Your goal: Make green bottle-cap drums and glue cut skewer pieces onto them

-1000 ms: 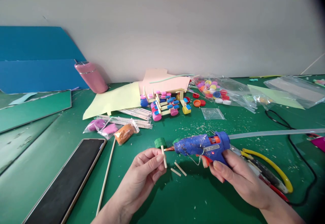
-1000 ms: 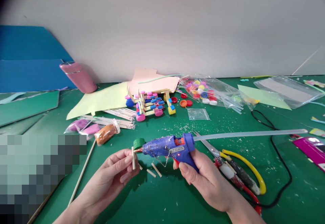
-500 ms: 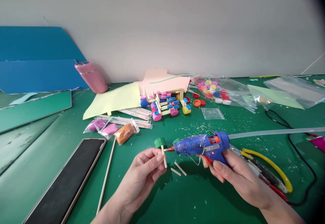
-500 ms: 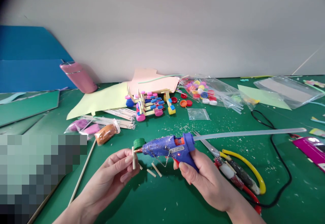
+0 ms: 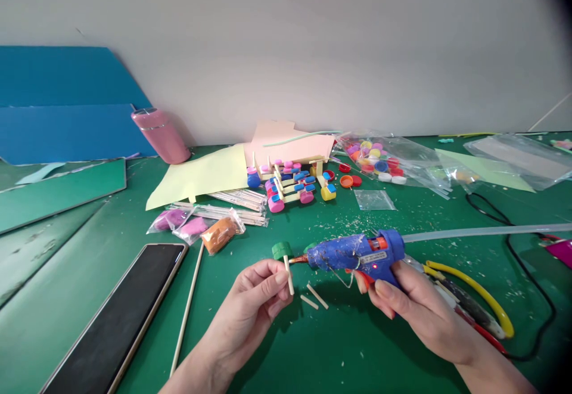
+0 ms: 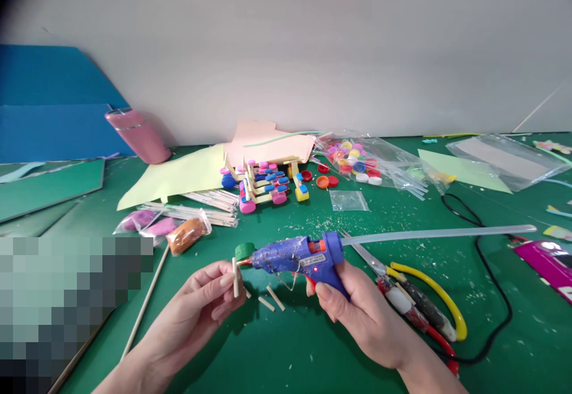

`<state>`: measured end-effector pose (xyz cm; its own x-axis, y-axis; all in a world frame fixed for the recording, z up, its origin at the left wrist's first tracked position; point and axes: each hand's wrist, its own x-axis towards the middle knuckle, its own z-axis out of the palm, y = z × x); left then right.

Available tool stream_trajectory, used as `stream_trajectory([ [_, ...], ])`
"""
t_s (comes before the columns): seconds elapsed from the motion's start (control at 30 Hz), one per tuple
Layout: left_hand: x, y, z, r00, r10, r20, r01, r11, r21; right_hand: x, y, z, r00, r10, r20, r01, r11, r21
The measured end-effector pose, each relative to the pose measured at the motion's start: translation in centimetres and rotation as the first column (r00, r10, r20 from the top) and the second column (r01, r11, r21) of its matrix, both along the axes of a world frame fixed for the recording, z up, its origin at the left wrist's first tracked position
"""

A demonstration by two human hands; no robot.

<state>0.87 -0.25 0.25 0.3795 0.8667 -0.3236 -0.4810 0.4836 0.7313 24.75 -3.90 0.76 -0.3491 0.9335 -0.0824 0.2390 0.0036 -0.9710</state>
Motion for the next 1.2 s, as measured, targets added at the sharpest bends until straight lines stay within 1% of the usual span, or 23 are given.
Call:
stream_trajectory([
  [0.23, 0.16, -0.04, 0.24, 1.0, -0.013, -0.015, 0.013, 1.0, -0.001, -0.09, 0.18, 0.1, 1.0, -0.002, -0.011, 0.002, 1.0, -0.001],
  [1.2, -0.19, 0.01, 0.41, 1.0, 0.02, -0.01, -0.02, 1.0, 0.011, -0.12, -0.05, 0.41, 1.0, 0.02, 0.009, -0.02, 1.0, -0.012],
])
